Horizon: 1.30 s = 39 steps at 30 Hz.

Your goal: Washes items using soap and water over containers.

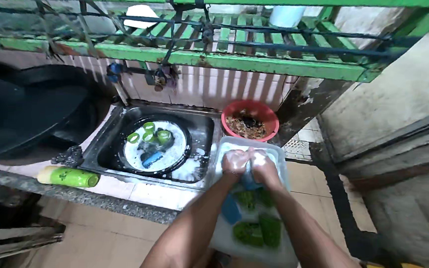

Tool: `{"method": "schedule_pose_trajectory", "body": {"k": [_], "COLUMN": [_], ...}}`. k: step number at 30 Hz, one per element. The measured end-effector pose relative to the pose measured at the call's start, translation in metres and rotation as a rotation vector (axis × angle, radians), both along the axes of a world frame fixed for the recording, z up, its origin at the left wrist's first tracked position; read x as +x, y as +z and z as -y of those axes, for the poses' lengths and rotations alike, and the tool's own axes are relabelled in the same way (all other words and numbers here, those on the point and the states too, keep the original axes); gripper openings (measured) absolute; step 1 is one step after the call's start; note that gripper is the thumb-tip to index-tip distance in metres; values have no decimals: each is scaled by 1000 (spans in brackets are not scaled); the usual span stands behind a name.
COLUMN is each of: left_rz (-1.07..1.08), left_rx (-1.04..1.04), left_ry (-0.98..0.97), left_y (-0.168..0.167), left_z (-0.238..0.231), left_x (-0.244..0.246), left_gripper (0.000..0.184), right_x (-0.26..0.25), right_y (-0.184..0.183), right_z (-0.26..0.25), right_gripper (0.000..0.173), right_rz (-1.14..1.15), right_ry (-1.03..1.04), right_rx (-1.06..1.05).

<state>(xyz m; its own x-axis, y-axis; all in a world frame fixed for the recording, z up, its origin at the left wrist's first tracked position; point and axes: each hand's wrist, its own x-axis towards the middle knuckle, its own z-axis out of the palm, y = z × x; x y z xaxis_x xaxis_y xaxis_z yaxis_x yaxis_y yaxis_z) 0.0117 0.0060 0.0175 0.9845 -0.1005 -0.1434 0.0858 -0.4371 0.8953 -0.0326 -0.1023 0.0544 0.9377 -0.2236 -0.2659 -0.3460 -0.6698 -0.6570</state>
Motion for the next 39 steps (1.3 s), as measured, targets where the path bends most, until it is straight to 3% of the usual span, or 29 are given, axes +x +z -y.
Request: {"method": "schedule_pose_trajectory", "body": {"k": [2, 3, 5, 7, 9, 11, 13, 17, 19, 22, 24, 27, 30, 32, 33, 35, 39], "left_rz": [84, 101, 92, -61, -249, -299, -305, -359, -322, -235, -358, -535, -517, -453, -439, -443, -473], "left_rx": [-334, -448, -370, -114, 18, -143, -304, -359, -395, -673, -834, -881, -1088, -1075, -1027, -905, -687], "left_ry": [119, 202, 254, 176, 109, 100, 13, 51, 79, 23, 15, -91, -73, 47, 103, 183, 121], "left_y": [-14, -16, -6, 16, 34, 33, 29, 28, 20, 9, 20, 26, 17, 21, 26, 47, 41], "left_z": [3, 6, 9, 13, 23, 17, 4, 8, 6, -10, -15, -32, -42, -45, -47, -42, -47], "left_x": [4, 7, 9, -1, -15, -15, -10, -37, -30, -17, -31, -48, -26, -24, -25, -23, -11], "left_gripper": [43, 40, 33, 51, 75, 69, 53, 58, 57, 53, 52, 70, 57, 49, 50, 49, 63], "right_x": [9, 9, 8, 8, 6, -15, -35, 5, -10, -42, -20, 12, 2, -5, -5, -1, -6], "right_y": [-9, -13, -18, -25, -24, 0, 24, 25, 28, 33, 31, 29, 42, 44, 42, 34, 22], "right_z": [29, 34, 32, 24, 7, -17, -30, -3, -18, -48, -34, -5, -11, -20, -24, -34, -33], "right_gripper": [64, 62, 59, 61, 47, 43, 48, 41, 43, 48, 42, 39, 30, 27, 27, 29, 32], "right_rz": [-115, -153, -95, 35, 150, 147, 179, 80, 65, 219, 268, 331, 508, 520, 487, 439, 565], "right_ry": [-99, -139, -222, -281, -204, -52, 50, -35, 4, 101, 13, -279, -454, -520, -556, -544, -116], "right_rx": [628, 855, 962, 697, 278, -66, -196, -121, -239, -362, -131, 546, 1083, 1285, 1272, 995, 96]}}
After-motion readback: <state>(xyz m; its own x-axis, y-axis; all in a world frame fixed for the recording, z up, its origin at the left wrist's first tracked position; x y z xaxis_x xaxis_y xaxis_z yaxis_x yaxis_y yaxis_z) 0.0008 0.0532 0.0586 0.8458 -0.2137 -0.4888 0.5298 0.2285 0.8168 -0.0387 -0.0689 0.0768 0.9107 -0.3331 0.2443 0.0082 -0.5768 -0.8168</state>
